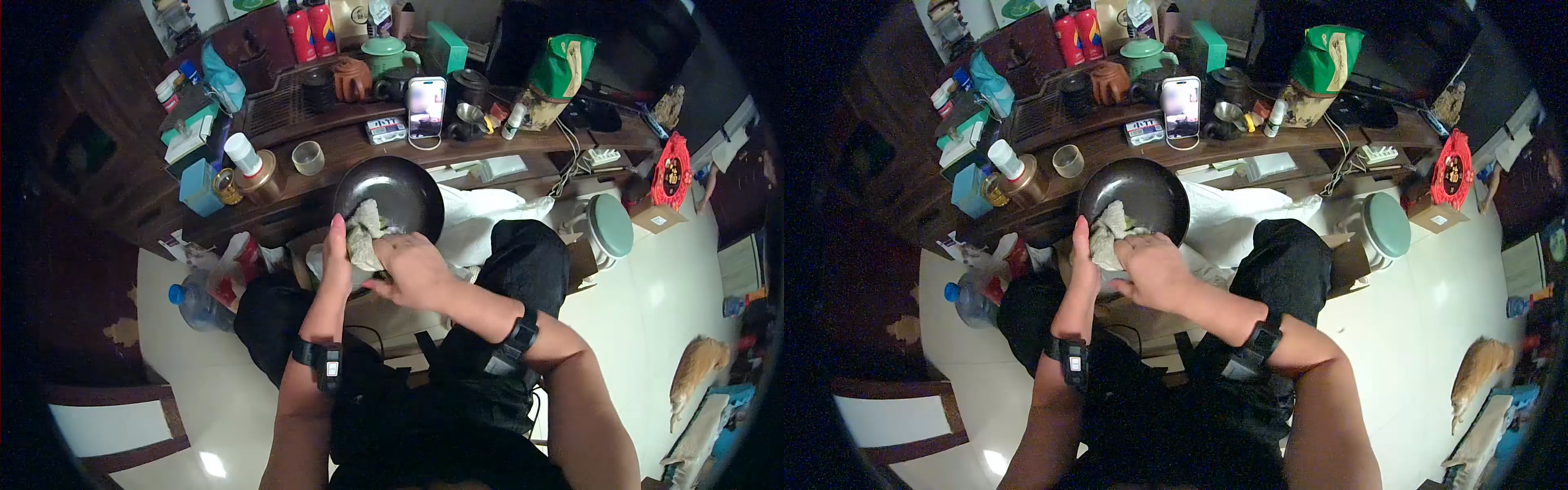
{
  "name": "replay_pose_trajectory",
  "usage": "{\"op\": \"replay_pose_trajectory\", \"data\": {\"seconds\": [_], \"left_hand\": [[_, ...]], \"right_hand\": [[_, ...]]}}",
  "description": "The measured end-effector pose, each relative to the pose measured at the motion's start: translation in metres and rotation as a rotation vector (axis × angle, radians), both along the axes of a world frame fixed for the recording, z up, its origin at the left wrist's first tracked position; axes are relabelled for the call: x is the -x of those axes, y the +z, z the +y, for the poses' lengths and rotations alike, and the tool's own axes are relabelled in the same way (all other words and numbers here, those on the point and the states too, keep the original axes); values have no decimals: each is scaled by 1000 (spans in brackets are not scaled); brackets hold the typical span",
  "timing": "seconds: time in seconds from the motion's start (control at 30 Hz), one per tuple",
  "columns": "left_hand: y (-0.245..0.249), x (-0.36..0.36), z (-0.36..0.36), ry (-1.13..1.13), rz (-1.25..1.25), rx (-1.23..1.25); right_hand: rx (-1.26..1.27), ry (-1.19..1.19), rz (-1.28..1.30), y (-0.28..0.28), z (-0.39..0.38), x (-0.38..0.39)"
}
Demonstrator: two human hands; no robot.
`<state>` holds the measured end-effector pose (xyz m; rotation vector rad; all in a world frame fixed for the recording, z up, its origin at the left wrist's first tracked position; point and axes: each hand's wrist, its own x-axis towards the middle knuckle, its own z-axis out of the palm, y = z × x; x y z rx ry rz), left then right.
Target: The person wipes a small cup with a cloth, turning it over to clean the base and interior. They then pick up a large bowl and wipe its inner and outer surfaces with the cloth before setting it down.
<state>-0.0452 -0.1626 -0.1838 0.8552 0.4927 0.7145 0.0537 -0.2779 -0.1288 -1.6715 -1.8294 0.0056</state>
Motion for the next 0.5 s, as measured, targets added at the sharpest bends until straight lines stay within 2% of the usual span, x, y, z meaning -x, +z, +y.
{"op": "replay_pose_trajectory", "data": {"seconds": [0.13,0.27,0.37,0.4,0.5], "left_hand": [[-1,-2,1,-50,38,39],[19,3,-1,-334,187,61],[29,8,0,-515,145,161],[16,8,3,-518,151,120],[0,9,17,-212,217,-560]], "right_hand": [[93,144,-145,1,-4,-27],[282,193,-179,21,-10,-36],[233,238,232,22,-13,-53],[373,284,472,24,-14,-60],[400,375,900,23,-17,-75]]}}
